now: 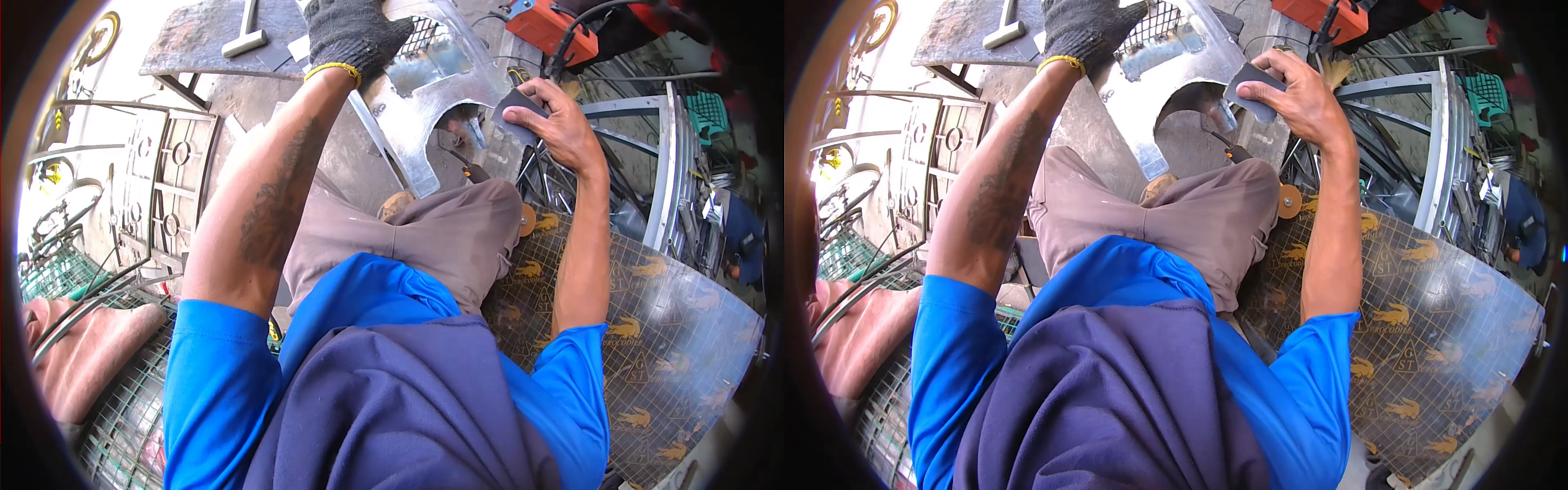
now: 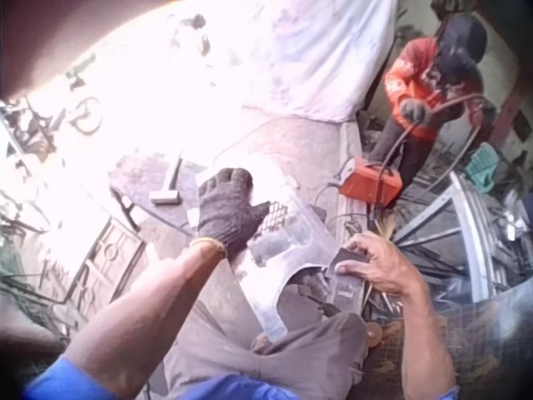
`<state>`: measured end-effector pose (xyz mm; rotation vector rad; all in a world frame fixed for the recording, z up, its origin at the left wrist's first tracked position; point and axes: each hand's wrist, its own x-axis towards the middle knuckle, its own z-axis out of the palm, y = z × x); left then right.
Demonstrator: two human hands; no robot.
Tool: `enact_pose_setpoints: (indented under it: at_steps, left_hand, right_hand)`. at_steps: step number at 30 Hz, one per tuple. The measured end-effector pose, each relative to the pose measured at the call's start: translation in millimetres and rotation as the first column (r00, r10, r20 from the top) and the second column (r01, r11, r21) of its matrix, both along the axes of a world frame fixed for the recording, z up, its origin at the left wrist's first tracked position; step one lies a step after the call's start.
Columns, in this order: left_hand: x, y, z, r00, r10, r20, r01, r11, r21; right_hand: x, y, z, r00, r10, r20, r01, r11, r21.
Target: Sanding and marking a metal part in a workshop.
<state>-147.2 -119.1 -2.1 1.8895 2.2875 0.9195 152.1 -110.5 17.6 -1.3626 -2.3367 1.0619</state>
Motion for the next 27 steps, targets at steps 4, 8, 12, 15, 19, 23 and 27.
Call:
enact_pose_setpoints:
  at_steps: [4, 8, 12, 15, 19, 23, 27]
  left_hand:
    - [0.1, 2.6, 0.0, 1.0, 0.002, -0.016, -0.002, 1.0, -0.018]
    - [0.9, 1.3, -0.3, 1.0, -0.002, -0.01, 0.002, 1.0, -0.018]
    - [-2.5, 6.2, -1.8, 0.999, 0.0, -0.034, -0.002, 0.999, -0.041]
    - [-2.1, 1.2, -7.5, 1.0, -0.001, -0.025, 0.001, 1.0, -0.001]
    - [-2.0, 3.4, -2.4, 1.0, -0.006, -0.026, 0.006, 1.0, 0.014]
    - [0.2, -2.4, -4.0, 1.0, -0.017, -0.017, 0.017, 1.0, -0.012]
    - [-0.2, 0.6, -1.3, 0.999, -0.005, -0.033, 0.005, 1.0, 0.008]
  right_hand:
    - [-21.0, 6.8, -6.2, 0.995, 0.093, -0.027, -0.085, 0.973, 0.214]
    - [-4.8, 4.8, 0.2, 0.996, 0.085, 0.039, -0.092, 0.967, 0.237]
    - [-18.2, 2.8, -0.6, 0.997, 0.074, 0.03, -0.08, 0.953, 0.292]
    - [-19.8, 0.1, -3.2, 0.995, 0.084, 0.047, -0.093, 0.963, 0.254]
    - [9.2, 3.0, -7.1, 1.0, -0.014, 0.024, 0.009, 0.982, 0.188]
    - [-28.8, 2.6, -4.3, 0.99, 0.119, 0.08, -0.137, 0.946, 0.294]
    - [-0.3, -7.9, -3.1, 0.999, -0.034, 0.007, 0.032, 0.984, 0.175]
